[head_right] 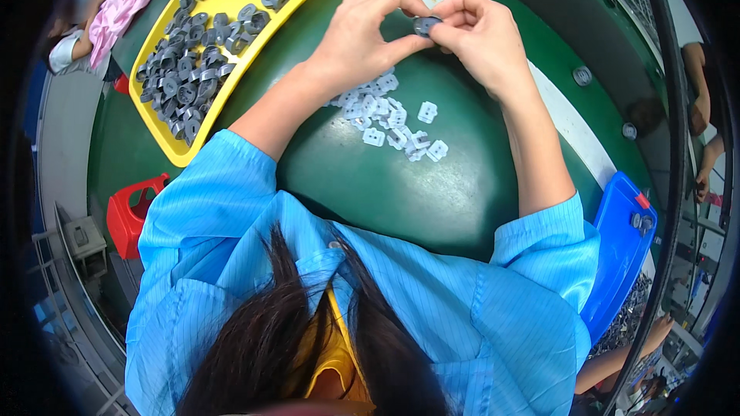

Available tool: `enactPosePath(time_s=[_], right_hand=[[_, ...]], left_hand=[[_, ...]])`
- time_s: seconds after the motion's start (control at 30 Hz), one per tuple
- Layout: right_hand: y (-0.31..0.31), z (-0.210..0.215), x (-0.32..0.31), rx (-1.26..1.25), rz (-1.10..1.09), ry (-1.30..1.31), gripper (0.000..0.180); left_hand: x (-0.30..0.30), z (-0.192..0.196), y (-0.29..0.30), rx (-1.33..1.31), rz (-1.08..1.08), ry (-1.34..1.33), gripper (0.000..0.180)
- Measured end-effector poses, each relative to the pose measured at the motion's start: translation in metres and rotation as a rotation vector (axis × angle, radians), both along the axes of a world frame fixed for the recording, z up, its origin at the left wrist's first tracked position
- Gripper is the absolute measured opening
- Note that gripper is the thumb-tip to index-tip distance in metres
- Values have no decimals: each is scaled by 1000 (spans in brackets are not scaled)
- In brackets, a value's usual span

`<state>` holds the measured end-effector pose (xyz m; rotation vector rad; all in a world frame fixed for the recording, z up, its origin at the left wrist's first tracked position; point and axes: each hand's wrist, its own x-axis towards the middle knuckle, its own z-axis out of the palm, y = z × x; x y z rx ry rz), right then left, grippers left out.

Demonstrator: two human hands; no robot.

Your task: The person assembles small grey and white plastic components by hand on a green worktable.

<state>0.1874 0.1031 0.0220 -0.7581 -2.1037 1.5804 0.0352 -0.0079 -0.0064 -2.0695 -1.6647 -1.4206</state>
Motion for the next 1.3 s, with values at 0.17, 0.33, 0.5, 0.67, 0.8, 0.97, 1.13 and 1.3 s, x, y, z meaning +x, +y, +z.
enactPosePath(time_s=[0.17,0.33,0.5,0.67,0.8,0.97,1.13,1.3], right_hand=[[6,-2,3,-345,126,227,20],[29,-15,4,-591,261,296,16],[65,-24,20,-56,-394,107,29],[88,-32,25,78,-549,184,41],[64,-23,20,34,-497,184,41],[55,-17,14,36,-436,188,39],[52,-17,9,37,-363,217,29],[36,-11,6,47,-258,188,19]], left_hand=[[6,2,3,96,-19,-139,31],[9,9,-1,-3,-63,-166,31],[-35,49,-12,-309,282,260,37],[-188,61,-34,-391,864,326,45],[-261,20,-48,-494,1111,317,42],[-306,-15,-53,-501,1072,529,44],[-268,-3,-39,-579,695,462,31],[-196,43,-37,-531,564,352,24]])
